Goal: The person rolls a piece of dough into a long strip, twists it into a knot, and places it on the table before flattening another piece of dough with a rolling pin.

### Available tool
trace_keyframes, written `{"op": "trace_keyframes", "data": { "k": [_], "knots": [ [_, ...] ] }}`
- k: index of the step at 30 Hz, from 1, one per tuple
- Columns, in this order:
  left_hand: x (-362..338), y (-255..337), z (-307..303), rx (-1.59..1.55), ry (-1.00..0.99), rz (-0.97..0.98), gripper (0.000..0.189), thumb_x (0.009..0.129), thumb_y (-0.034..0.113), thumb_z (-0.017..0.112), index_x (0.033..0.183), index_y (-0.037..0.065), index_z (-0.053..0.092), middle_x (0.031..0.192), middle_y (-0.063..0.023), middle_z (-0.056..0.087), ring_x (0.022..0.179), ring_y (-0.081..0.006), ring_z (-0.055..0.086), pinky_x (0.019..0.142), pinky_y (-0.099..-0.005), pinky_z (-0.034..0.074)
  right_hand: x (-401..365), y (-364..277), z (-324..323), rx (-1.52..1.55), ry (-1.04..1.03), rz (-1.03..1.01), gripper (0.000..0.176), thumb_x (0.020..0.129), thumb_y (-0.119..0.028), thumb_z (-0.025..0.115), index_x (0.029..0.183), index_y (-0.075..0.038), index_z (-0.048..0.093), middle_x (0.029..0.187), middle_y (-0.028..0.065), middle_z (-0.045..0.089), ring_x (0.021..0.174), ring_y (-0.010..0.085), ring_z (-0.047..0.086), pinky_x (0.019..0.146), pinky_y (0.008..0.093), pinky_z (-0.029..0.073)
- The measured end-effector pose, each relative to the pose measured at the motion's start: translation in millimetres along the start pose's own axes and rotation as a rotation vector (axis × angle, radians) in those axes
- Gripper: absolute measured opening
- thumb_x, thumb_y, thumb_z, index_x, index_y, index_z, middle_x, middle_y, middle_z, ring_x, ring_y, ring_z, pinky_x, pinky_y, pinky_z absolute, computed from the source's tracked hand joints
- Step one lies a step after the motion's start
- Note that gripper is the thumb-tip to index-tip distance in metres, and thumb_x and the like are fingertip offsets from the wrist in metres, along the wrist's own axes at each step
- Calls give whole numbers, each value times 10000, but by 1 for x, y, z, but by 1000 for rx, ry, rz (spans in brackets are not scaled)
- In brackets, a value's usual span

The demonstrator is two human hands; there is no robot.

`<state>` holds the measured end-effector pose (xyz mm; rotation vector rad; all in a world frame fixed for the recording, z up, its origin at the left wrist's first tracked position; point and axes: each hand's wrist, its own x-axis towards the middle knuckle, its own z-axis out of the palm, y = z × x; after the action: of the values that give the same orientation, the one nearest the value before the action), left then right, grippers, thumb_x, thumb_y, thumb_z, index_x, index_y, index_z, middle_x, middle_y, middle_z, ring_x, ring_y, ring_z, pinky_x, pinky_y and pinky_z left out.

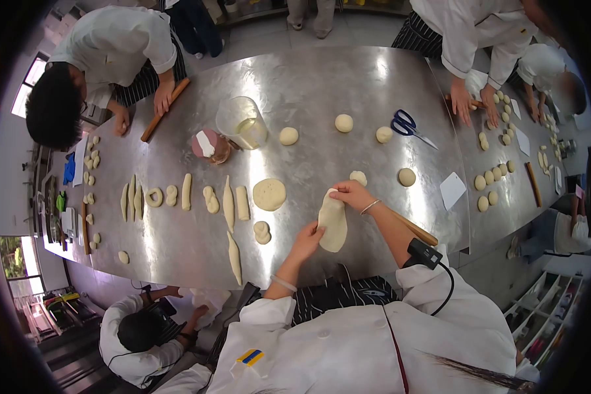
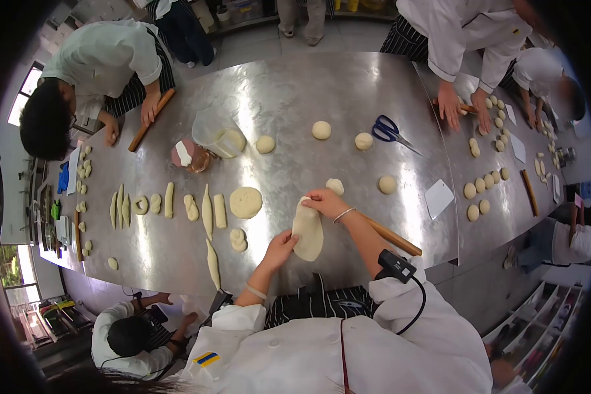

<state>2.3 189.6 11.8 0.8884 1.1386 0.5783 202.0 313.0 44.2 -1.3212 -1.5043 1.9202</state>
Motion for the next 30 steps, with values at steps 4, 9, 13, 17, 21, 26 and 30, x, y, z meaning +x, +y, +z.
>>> {"op": "trace_keyframes", "data": {
  "k": [4, 9, 13, 17, 21, 26, 30],
  "knots": [
    [0, 31, 0, -69, 97, -59, 402, 993, 162, 490, 1367, 23, 435, 1060, -82, 633, 937, -133, 618, 803, -289, 529, 16, -4, -4, 6, -1, 13, 261, 927, -209, 646, 1064, 12, 663, 914, 7, 681, 825, 72, 590, 730, 243, 478],
    [2, 31, -1, -91, 146, -43, 456, 979, 137, 504, 1406, 44, 374, 994, -111, 633, 881, -152, 633, 730, -284, 549, 32, -3, 1, -26, 12, 34, 255, 904, -230, 673, 1016, -1, 670, 864, 11, 674, 775, 70, 571, 696, 250, 471],
    [-13, 40, 0, 78, 229, -100, 430, 967, 137, 516, 1373, 40, 414, 946, -124, 633, 835, -162, 644, 697, -286, 548, 48, 2, 4, -103, 13, 79, 255, 886, -220, 684, 1001, 7, 673, 852, 30, 673, 776, 87, 573, 704, 267, 476],
    [-16, 45, -4, 499, 330, -17, 337, 925, 80, 538, 1255, 13, 531, 905, -148, 636, 808, -227, 651, 673, -324, 526, 57, -5, 2, -132, -37, 101, 291, 850, -121, 689, 1101, 13, 626, 913, 56, 683, 838, 119, 607, 759, 275, 487],
    [-2, 48, -8, 788, 459, 290, 328, 861, 24, 555, 1187, 16, 585, 992, -151, 633, 906, -288, 627, 760, -380, 500, 72, -13, -5, -98, -88, 81, 416, 823, -16, 674, 1215, 30, 543, 987, 85, 693, 919, 160, 637, 833, 281, 501],
    [14, 41, -15, 1103, 382, 658, 464, 845, 80, 571, 1307, 53, 527, 1383, -114, 492, 1303, -286, 438, 1041, -446, 370, 88, -28, 1, -19, 248, -21, 272, 829, -60, 658, 1086, 20, 615, 914, 92, 687, 819, 165, 633, 745, 300, 503],
    [18, 39, -18, 1232, 301, 639, 584, 851, 146, 597, 1403, 52, 433, 1475, -116, 406, 1390, -294, 342, 1123, -453, 281, 46, -47, 13, -239, 425, -216, 221, 861, -20, 582, 1076, 24, 613, 973, 134, 671, 848, 231, 635, 775, 328, 505]
  ]
}}
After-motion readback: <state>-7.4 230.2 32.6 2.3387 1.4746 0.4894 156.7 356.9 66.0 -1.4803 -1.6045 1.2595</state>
